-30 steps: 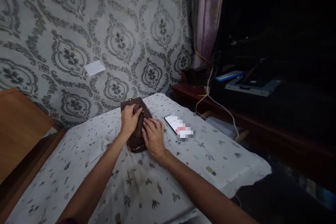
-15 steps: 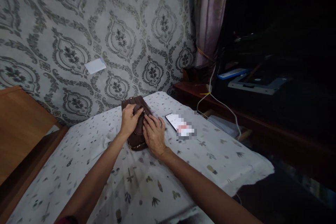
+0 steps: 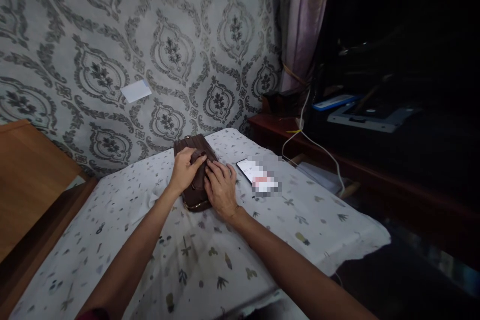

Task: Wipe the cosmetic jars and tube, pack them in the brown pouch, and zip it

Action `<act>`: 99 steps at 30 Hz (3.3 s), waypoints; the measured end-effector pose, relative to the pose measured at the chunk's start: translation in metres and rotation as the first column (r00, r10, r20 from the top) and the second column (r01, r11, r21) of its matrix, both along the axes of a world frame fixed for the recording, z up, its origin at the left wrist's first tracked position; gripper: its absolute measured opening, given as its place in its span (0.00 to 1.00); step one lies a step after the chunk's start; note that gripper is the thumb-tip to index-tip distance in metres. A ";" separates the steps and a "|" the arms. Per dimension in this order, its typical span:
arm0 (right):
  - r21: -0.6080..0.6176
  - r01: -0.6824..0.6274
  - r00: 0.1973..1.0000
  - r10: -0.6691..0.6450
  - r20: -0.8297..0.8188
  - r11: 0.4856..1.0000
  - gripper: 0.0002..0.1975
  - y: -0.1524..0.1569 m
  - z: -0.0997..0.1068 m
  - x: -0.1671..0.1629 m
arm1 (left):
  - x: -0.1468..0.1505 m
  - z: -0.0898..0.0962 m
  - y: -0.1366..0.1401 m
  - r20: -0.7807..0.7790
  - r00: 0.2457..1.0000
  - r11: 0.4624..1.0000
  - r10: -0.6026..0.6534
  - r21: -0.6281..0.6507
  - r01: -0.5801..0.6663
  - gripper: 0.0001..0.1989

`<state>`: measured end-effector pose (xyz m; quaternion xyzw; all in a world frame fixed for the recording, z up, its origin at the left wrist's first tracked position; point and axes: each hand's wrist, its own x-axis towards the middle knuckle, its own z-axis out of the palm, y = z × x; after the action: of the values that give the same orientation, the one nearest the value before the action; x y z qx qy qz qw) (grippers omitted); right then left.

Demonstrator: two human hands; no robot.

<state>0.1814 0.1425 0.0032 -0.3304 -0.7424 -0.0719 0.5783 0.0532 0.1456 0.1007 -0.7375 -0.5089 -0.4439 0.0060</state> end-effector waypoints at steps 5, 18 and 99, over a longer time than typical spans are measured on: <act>-0.062 0.013 1.000 -0.013 0.004 0.998 0.15 -0.009 0.003 0.000 | 0.003 -0.002 0.000 0.058 0.997 0.997 0.054 0.044 -0.057 0.06; -0.045 0.032 0.995 -0.028 0.100 0.998 0.21 -0.008 -0.010 -0.003 | 0.006 -0.005 -0.002 0.107 0.992 0.998 0.063 0.023 -0.066 0.08; -0.037 -0.048 0.998 0.050 0.044 0.998 0.15 -0.019 -0.009 0.009 | 0.005 0.000 -0.014 -0.091 0.995 0.998 0.051 -0.037 -0.054 0.12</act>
<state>0.1908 0.1235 -0.0054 -0.3208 -0.7643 -0.0520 0.5570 0.0585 0.1313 0.1009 -0.7432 -0.5361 -0.3995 0.0261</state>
